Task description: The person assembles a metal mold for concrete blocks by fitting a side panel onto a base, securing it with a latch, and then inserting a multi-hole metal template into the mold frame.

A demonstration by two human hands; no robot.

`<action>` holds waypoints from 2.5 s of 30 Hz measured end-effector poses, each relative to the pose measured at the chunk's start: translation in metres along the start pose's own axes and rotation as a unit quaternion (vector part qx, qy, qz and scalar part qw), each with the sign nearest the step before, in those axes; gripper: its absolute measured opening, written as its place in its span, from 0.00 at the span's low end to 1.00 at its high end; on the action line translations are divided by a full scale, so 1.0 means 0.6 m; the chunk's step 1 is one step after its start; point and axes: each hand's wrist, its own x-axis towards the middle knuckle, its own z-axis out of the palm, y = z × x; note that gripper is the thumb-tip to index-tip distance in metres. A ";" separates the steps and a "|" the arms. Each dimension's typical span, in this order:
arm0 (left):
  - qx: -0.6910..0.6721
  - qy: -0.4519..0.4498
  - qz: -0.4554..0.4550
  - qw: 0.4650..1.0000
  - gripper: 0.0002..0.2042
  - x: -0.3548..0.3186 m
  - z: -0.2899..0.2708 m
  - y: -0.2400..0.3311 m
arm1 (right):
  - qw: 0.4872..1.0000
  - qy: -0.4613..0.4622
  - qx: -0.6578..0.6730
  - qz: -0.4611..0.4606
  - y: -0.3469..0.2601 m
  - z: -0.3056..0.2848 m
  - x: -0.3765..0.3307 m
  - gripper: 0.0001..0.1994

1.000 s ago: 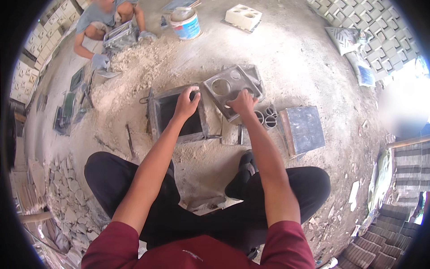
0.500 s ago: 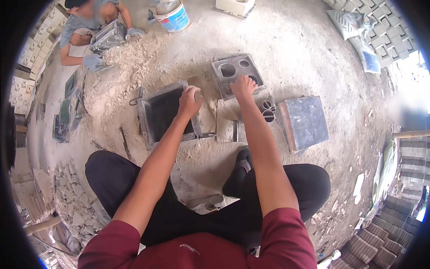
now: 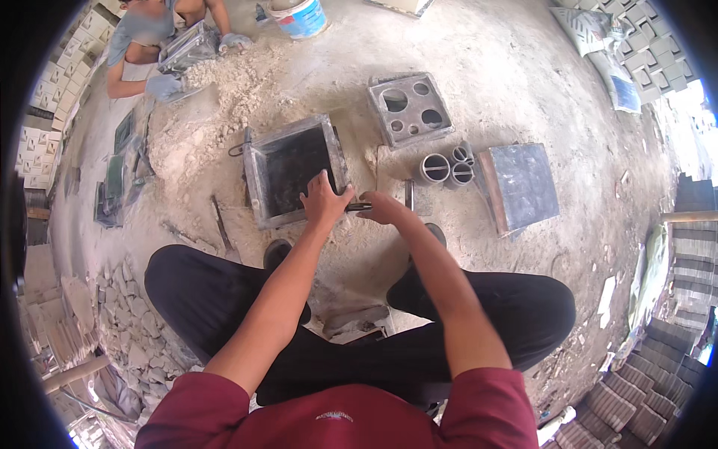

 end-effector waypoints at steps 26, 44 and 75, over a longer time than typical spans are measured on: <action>-0.051 0.096 0.071 0.992 0.38 0.007 0.021 -0.015 | 0.821 0.138 0.532 0.157 -0.030 0.025 -0.014 0.24; -0.045 0.099 0.069 0.992 0.36 0.001 0.013 -0.015 | 0.775 0.190 0.573 0.188 -0.025 0.043 -0.011 0.16; -0.047 0.101 0.063 0.992 0.36 0.004 0.015 -0.008 | 0.686 0.077 0.714 0.113 0.008 0.064 -0.045 0.16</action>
